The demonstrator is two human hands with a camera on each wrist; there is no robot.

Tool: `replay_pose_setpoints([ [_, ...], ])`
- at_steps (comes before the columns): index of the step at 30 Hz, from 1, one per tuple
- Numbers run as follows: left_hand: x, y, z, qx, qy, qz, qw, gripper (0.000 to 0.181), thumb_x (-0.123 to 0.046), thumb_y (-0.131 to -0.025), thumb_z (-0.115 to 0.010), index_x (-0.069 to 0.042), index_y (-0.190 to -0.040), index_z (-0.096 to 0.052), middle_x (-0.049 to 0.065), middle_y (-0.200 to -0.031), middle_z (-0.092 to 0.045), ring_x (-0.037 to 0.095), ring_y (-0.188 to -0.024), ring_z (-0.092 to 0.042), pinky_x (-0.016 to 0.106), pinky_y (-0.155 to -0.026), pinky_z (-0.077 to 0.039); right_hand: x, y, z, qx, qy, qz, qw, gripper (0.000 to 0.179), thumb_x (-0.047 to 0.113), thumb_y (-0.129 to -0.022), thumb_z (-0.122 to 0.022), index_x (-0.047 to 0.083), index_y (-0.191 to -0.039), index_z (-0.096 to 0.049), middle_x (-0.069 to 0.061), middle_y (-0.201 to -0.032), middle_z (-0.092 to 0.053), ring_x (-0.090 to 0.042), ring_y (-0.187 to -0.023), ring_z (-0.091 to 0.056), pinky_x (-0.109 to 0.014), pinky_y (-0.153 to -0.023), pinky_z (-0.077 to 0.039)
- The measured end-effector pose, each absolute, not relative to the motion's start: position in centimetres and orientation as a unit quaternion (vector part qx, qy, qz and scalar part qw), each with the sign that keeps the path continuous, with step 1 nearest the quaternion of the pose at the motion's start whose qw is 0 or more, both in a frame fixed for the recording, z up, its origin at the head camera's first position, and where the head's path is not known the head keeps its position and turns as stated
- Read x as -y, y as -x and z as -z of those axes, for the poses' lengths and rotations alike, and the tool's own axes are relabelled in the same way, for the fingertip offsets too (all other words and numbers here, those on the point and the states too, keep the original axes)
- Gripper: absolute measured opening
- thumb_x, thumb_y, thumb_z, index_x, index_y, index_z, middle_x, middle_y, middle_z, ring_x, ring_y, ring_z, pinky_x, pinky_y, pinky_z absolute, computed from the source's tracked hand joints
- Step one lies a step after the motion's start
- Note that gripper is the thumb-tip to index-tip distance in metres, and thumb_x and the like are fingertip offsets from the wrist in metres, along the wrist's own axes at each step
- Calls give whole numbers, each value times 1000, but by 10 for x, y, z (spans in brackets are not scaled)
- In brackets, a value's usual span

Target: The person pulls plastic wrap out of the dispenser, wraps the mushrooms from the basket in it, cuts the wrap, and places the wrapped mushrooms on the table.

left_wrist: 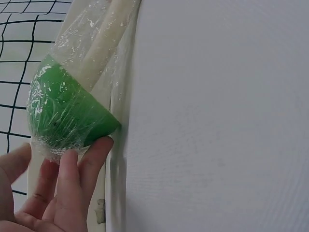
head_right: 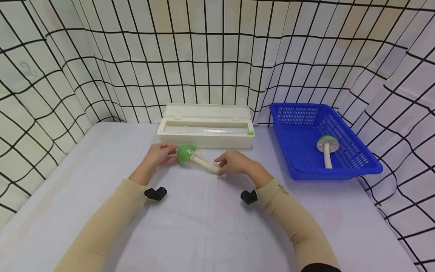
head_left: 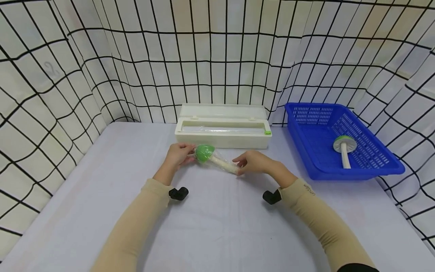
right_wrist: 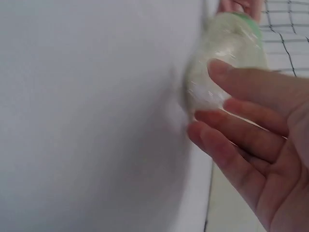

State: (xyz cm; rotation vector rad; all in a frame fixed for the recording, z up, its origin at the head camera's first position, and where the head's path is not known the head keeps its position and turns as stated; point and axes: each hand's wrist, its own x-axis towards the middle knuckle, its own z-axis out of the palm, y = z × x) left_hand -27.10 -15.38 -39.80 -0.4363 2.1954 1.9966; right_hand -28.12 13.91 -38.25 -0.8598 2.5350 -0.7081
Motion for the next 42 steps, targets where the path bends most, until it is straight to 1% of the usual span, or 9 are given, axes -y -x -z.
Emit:
replay_pose_setpoints([
  [3, 157, 271, 397, -727, 143, -665, 94, 38, -25, -102, -66, 5, -125, -62, 16, -130, -59, 12, -91, -64, 22, -80, -58, -147, 285, 378, -887, 312, 264, 213, 45, 11, -91, -77, 2, -135, -67, -7, -119, -73, -14, -99, -68, -31, -85, -56],
  [7, 157, 272, 395, -721, 137, -670, 109, 35, -21, -98, -72, 4, -120, -63, 15, -127, -57, 15, -93, -65, 27, -86, -58, -145, 286, 378, -887, 318, 268, 204, 39, 3, -90, -76, 2, -129, -71, -6, -115, -74, -15, -96, -67, -29, -82, -56],
  [12, 154, 271, 394, -725, 130, -669, 103, 28, -19, -99, -71, 4, -111, -63, 13, -118, -56, 12, -83, -65, 26, -81, -59, -134, 280, 383, -901, 324, 232, 173, 39, -1, -89, -74, 2, -128, -72, -7, -113, -74, -12, -87, -63, -25, -74, -54],
  [18, 152, 268, 400, -726, 144, -663, 113, 31, -23, -100, -70, 4, -112, -61, 11, -113, -54, 12, -80, -64, 24, -77, -59, -127, 269, 393, -911, 341, 186, 137, 40, 2, -88, -77, 0, -128, -70, -6, -103, -75, -9, -76, -60, -19, -66, -50],
  [23, 153, 269, 402, -729, 143, -660, 111, 37, -26, -101, -69, 6, -116, -59, 12, -113, -55, 12, -80, -64, 23, -76, -59, -123, 264, 394, -915, 354, 169, 98, 37, 2, -88, -80, -3, -124, -72, -8, -100, -75, -10, -76, -58, -21, -67, -51],
  [29, 155, 272, 402, -726, 148, -663, 108, 35, -26, -101, -68, 5, -115, -59, 12, -111, -57, 11, -78, -64, 22, -75, -59, -122, 264, 393, -911, 378, 153, 69, 28, 3, -92, -75, -3, -119, -74, -12, -103, -75, -13, -82, -64, -25, -72, -55],
  [37, 161, 267, 397, -718, 150, -664, 145, 41, -34, -100, -69, -1, -121, -56, 19, -131, -58, 22, -102, -66, 28, -88, -58, -125, 267, 393, -909, 355, 201, 84, 30, 3, -88, -80, -3, -117, -75, -7, -98, -75, -12, -79, -59, -23, -69, -52],
  [39, 163, 265, 396, -717, 142, -663, 162, 44, -33, -101, -68, -1, -127, -54, 19, -131, -58, 23, -104, -65, 29, -89, -58, -126, 267, 394, -909, 353, 206, 84, 30, 4, -87, -81, -3, -116, -76, -6, -98, -75, -11, -79, -60, -22, -69, -52],
  [42, 164, 263, 394, -715, 131, -662, 182, 53, -24, -99, -71, -1, -140, -48, 13, -121, -61, 19, -98, -66, 27, -87, -58, -126, 267, 396, -909, 349, 214, 81, 30, 5, -85, -84, -2, -113, -77, -6, -97, -76, -10, -80, -62, -22, -70, -53],
])
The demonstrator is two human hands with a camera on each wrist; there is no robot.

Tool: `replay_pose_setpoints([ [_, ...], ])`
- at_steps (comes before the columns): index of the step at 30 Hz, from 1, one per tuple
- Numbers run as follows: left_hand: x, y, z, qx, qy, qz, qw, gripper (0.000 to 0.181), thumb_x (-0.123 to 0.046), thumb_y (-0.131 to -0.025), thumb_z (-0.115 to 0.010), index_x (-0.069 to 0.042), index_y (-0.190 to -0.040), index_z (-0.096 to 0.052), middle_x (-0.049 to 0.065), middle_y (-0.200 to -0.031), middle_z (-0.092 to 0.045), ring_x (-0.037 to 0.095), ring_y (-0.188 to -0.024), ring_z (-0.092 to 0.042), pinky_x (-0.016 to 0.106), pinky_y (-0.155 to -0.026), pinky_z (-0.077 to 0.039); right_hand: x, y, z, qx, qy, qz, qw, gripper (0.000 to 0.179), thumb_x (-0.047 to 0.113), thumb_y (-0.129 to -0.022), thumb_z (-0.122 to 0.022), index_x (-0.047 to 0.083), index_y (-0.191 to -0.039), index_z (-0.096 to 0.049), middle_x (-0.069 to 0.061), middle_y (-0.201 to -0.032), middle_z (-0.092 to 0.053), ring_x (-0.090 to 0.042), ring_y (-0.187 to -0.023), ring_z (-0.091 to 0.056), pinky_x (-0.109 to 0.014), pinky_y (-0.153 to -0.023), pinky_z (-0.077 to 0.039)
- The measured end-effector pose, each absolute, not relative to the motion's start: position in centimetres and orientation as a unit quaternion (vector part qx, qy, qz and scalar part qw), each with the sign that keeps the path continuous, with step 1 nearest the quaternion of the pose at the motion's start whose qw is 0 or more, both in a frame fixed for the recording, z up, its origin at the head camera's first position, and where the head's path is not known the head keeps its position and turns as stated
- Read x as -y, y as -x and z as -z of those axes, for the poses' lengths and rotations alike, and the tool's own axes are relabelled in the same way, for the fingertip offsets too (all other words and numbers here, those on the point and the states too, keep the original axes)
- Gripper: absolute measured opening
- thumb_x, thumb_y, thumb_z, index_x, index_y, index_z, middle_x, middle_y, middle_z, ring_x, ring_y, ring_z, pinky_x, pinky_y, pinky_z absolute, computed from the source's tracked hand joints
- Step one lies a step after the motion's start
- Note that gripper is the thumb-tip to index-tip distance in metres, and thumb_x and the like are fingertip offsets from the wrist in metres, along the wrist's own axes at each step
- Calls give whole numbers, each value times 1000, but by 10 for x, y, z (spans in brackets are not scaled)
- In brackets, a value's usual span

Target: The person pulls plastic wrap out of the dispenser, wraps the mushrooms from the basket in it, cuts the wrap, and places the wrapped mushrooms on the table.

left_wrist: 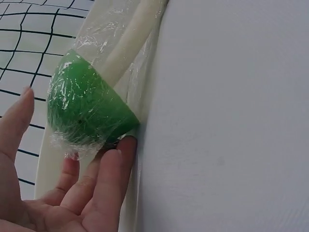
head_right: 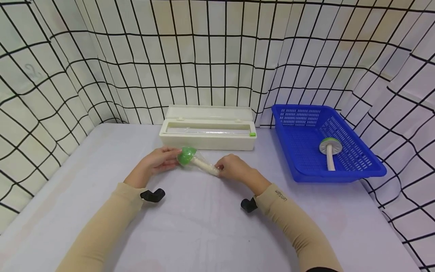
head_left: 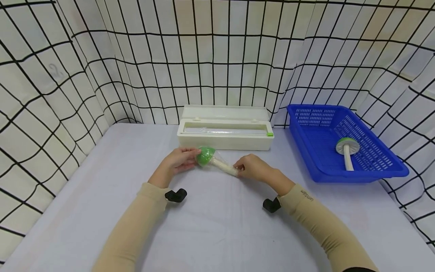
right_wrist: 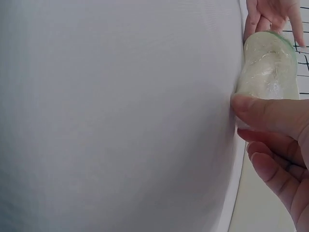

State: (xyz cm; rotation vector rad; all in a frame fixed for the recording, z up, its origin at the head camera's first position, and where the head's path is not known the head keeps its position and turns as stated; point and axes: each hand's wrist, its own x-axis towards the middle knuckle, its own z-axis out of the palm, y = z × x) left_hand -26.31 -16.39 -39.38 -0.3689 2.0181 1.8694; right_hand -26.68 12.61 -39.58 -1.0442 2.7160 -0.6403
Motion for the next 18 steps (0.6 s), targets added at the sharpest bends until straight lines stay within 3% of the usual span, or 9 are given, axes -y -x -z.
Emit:
replay_pose_setpoints([
  [5, 161, 260, 390, -711, 111, -669, 184, 70, -4, -93, -74, -5, -153, -37, 1, -96, -67, 11, -85, -69, 24, -79, -57, -126, 267, 396, -909, 339, 227, 86, 32, 8, -85, -84, -3, -114, -76, -4, -93, -74, -10, -79, -61, -23, -69, -52],
  [10, 157, 260, 389, -703, 109, -681, 174, 70, -1, -95, -69, -3, -155, -32, -1, -87, -66, 10, -80, -68, 25, -77, -56, -127, 267, 396, -911, 327, 231, 96, 36, 9, -86, -83, -3, -119, -74, -2, -93, -73, -10, -77, -58, -22, -68, -50],
  [14, 158, 259, 390, -694, 119, -688, 174, 75, -2, -96, -69, -2, -159, -27, 2, -93, -66, 13, -85, -68, 29, -86, -57, -129, 266, 395, -911, 323, 231, 114, 42, 11, -87, -83, -1, -126, -71, -1, -95, -71, -9, -78, -58, -22, -69, -50],
  [18, 157, 259, 393, -668, 123, -712, 176, 74, -5, -99, -66, -1, -160, -25, 10, -111, -63, 21, -99, -68, 38, -102, -51, -133, 265, 394, -907, 319, 241, 132, 51, 14, -87, -84, 1, -134, -67, 0, -97, -70, -9, -79, -60, -23, -70, -51],
])
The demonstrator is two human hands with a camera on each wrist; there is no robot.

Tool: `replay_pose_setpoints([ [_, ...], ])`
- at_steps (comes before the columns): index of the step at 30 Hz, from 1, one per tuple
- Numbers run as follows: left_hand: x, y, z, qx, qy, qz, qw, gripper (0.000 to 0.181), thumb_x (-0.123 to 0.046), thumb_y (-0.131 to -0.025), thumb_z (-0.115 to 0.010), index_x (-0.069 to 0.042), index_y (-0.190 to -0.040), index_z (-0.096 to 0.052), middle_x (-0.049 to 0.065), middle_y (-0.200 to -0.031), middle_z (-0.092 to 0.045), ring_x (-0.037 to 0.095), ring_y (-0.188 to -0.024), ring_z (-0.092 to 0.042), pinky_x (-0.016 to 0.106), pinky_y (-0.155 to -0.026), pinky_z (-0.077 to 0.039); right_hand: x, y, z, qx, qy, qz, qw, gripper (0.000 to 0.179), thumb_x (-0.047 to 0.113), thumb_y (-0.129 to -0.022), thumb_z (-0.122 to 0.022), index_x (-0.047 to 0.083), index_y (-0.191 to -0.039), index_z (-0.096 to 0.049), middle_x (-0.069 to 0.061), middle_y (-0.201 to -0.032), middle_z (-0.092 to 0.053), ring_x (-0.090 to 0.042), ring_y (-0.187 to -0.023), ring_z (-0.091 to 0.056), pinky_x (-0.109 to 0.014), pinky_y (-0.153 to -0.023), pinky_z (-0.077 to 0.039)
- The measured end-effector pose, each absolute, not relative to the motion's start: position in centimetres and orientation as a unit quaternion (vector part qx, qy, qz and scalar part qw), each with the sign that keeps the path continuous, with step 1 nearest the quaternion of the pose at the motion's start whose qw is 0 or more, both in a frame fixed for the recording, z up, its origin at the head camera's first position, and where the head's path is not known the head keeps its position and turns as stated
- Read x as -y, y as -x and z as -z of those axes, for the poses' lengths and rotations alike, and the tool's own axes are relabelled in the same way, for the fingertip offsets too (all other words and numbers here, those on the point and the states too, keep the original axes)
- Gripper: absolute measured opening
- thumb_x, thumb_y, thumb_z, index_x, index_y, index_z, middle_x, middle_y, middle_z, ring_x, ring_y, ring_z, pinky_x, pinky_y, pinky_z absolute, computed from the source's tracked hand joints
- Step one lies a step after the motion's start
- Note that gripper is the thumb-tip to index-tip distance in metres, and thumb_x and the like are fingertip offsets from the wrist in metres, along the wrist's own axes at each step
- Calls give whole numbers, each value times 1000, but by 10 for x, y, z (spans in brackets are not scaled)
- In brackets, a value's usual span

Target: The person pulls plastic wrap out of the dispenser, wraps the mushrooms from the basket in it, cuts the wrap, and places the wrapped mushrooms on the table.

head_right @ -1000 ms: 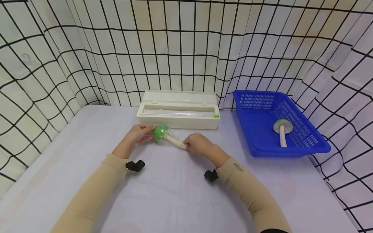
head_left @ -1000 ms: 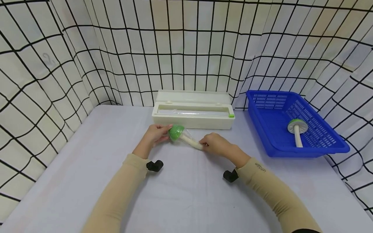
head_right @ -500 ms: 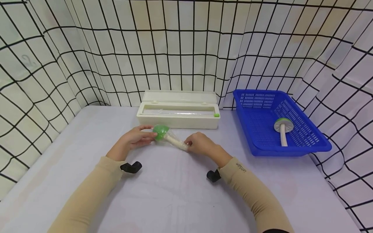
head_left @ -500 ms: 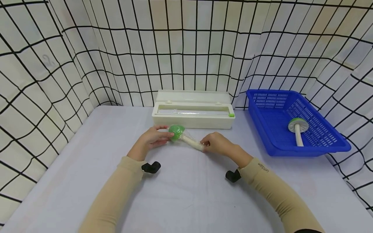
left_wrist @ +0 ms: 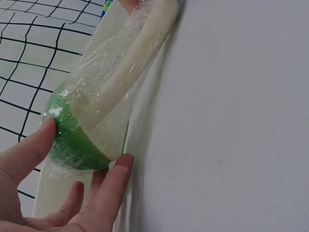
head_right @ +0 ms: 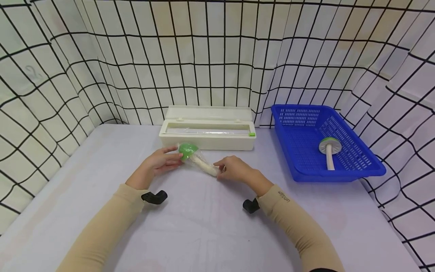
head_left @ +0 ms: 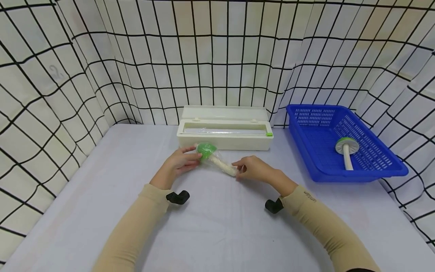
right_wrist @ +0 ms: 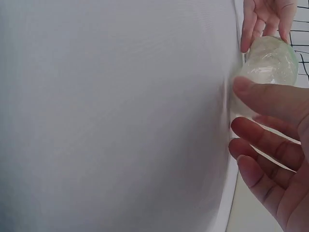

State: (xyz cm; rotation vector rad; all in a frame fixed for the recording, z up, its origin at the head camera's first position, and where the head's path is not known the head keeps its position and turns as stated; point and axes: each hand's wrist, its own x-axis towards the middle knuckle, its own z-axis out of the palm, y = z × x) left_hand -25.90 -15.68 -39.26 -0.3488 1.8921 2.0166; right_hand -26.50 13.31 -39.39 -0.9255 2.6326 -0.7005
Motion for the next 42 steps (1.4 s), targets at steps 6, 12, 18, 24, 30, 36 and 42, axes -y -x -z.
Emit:
replay_pose_setpoints([
  [6, 158, 259, 398, -603, 121, -769, 176, 53, -1, -103, -59, 8, -150, -35, 9, -107, -64, 20, -92, -70, 40, -102, -51, -136, 264, 393, -901, 319, 259, 139, 56, 20, -88, -83, 2, -137, -64, -3, -103, -72, -12, -85, -64, -25, -74, -54],
  [12, 158, 257, 398, -563, 115, -802, 162, 15, 4, -103, -55, 3, -118, -53, 6, -94, -67, 17, -85, -70, 35, -98, -53, -139, 264, 388, -901, 336, 247, 116, 51, 22, -92, -80, 3, -137, -65, -5, -105, -72, -16, -92, -66, -30, -79, -56],
  [18, 162, 255, 396, -544, 99, -816, 166, 10, 5, -104, -51, 1, -113, -53, 5, -89, -70, 15, -85, -70, 32, -94, -55, -144, 268, 383, -902, 339, 248, 101, 45, 21, -97, -74, 1, -137, -64, -5, -107, -72, -16, -92, -66, -31, -79, -56],
  [24, 164, 251, 393, -555, 107, -804, 185, 23, -5, -107, -51, 0, -129, -47, 1, -91, -70, 16, -85, -71, 37, -97, -54, -151, 271, 377, -907, 332, 254, 55, 41, 18, -98, -72, 0, -135, -66, -8, -106, -72, -19, -91, -65, -31, -75, -56],
  [30, 173, 248, 389, -545, 92, -814, 181, 59, -8, -110, -45, 0, -161, -17, -1, -101, -67, 20, -98, -69, 41, -106, -46, -162, 275, 369, -907, 330, 261, 2, 36, 13, -99, -70, 0, -132, -68, -11, -108, -72, -23, -92, -65, -37, -77, -57],
  [36, 183, 246, 385, -516, 104, -836, 155, 61, -12, -111, -44, -9, -164, -15, 7, -139, -47, 35, -145, -37, 37, -104, -48, -171, 282, 365, -915, 308, 260, -30, 35, 9, -100, -66, -1, -134, -66, -13, -108, -72, -26, -94, -66, -41, -81, -57],
  [42, 193, 243, 383, -502, 115, -846, 135, 60, -16, -112, -41, -16, -165, -13, 1, -132, -46, 30, -140, -37, 36, -102, -50, -176, 285, 362, -924, 267, 269, -53, 35, 9, -101, -65, 1, -134, -66, -15, -108, -72, -30, -96, -65, -43, -82, -56],
])
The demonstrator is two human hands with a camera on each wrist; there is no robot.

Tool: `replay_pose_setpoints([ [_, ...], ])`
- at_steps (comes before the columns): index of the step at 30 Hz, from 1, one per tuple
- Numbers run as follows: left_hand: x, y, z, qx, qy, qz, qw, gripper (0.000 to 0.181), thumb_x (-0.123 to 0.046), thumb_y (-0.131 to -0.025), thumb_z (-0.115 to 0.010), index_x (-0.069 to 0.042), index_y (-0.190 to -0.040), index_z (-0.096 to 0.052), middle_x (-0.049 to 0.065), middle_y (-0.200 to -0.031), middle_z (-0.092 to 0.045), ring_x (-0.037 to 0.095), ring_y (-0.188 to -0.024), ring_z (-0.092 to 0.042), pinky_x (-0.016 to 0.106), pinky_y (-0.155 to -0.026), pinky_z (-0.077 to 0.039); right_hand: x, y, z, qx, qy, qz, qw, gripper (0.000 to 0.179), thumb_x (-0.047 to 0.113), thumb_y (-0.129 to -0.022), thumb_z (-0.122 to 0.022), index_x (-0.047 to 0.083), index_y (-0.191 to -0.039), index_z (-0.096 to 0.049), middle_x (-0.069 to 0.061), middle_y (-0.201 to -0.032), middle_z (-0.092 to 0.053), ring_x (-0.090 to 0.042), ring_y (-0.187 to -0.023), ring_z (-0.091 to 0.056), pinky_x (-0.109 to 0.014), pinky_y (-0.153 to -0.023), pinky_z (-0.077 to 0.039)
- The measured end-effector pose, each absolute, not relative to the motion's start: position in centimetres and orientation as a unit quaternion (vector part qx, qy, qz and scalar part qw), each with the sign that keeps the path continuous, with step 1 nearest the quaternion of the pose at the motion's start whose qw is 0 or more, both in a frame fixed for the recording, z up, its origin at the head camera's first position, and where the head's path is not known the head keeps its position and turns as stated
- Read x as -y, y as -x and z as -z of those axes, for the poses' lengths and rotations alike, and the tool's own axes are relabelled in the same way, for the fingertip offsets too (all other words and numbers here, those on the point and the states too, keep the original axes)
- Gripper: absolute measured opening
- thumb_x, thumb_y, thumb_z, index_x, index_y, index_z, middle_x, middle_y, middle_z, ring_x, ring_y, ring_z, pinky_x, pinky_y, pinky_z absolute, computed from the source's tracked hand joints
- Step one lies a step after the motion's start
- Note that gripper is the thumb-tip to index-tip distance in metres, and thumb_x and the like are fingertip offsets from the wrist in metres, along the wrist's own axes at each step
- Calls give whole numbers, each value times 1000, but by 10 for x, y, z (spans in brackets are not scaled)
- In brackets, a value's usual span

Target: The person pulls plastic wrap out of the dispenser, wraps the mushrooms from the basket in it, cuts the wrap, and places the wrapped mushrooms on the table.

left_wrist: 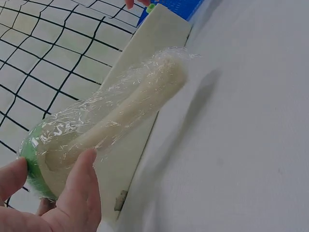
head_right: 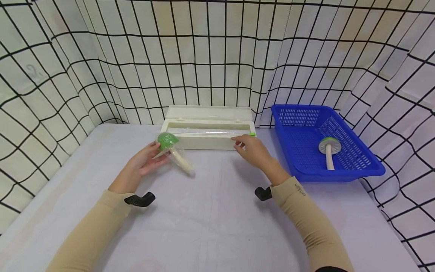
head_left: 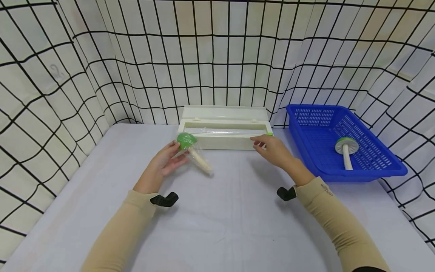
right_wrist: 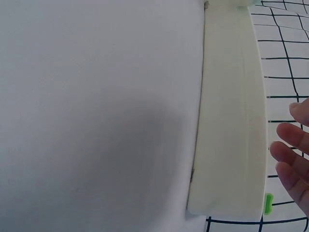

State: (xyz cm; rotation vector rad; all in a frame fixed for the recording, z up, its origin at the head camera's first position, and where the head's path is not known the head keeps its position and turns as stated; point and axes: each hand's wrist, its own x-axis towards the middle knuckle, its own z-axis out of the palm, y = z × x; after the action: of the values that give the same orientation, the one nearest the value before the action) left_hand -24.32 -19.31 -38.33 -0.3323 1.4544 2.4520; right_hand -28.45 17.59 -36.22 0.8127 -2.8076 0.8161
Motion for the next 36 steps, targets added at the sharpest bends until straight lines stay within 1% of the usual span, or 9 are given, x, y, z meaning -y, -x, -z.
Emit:
replay_pose_setpoints([
  [5, 203, 239, 379, -481, 120, -860, 124, 62, -16, -112, -41, -19, -166, -12, -1, -126, -46, 24, -126, -45, 33, -96, -55, -178, 289, 361, 928, -247, -270, 66, 35, 9, -101, -64, 1, -136, -65, -18, -112, -70, -32, -100, -64, -46, -85, -55],
  [11, 219, 231, 370, -453, 119, -876, 110, 63, -15, -111, -44, -21, -165, -14, -1, -123, -50, 24, -121, -47, 31, -90, -58, -182, 296, 360, 930, -237, -270, 76, 35, 7, -102, -63, -2, -135, -64, -21, -115, -69, -35, -102, -64, -47, -83, -56],
  [14, 231, 227, 366, -441, 106, -886, 102, 57, -15, -110, -47, -22, -161, -22, -1, -117, -55, 23, -117, -50, 32, -91, -57, -184, 299, 358, 932, -232, -266, 79, 35, 7, -102, -62, -2, -136, -63, -22, -115, -68, -35, -104, -64, -47, -82, -56],
  [17, 245, 223, 363, -414, 98, -900, 91, 45, -13, -108, -51, -22, -149, -35, 1, -113, -59, 22, -109, -56, 34, -92, -57, -185, 303, 356, 933, -230, -262, 89, 34, 8, -102, -61, -2, -135, -64, -22, -116, -68, -36, -107, -63, -48, -82, -55],
  [20, 258, 219, 361, -381, 97, -916, 84, 35, -11, -106, -55, -21, -138, -44, 3, -115, -58, 23, -105, -60, 37, -94, -57, -185, 306, 355, 935, -225, -259, 93, 34, 9, -103, -60, -3, -134, -64, -22, -117, -68, -37, -109, -63, -49, -86, -54],
  [23, 271, 215, 361, -352, 105, -927, 79, 29, -10, -105, -57, -20, -132, -49, 5, -118, -56, 26, -103, -63, 38, -97, -55, -184, 310, 354, 940, -214, -252, 89, 33, 10, -104, -59, -2, -134, -64, -21, -119, -68, -36, -112, -62, -50, -90, -54],
  [27, 287, 212, 362, -296, 140, -943, 63, 25, -7, -103, -59, -18, -125, -55, 8, -120, -53, 31, -97, -66, 42, -96, -55, -181, 315, 353, 946, -207, -235, 86, 33, 11, -104, -58, -2, -134, -65, -21, -122, -67, -37, -115, -61, -51, -96, -52],
  [32, 299, 215, 363, -222, 197, -954, 43, 19, -6, -101, -63, -15, -118, -59, 8, -120, -53, 35, -91, -68, 43, -100, -53, -181, 321, 350, 949, -190, -239, 77, 32, 7, -105, -56, -1, -135, -65, -25, -132, -63, -40, -123, -57, -54, -101, -48],
  [36, 303, 222, 365, -191, 228, -954, 27, 30, -6, -100, -64, -20, -124, -52, 7, -120, -54, 33, -95, -65, 41, -106, -47, -187, 326, 348, 948, -173, -260, 64, 33, 6, -106, -52, 0, -135, -65, -26, -137, -60, -40, -121, -57, -54, -98, -49],
])
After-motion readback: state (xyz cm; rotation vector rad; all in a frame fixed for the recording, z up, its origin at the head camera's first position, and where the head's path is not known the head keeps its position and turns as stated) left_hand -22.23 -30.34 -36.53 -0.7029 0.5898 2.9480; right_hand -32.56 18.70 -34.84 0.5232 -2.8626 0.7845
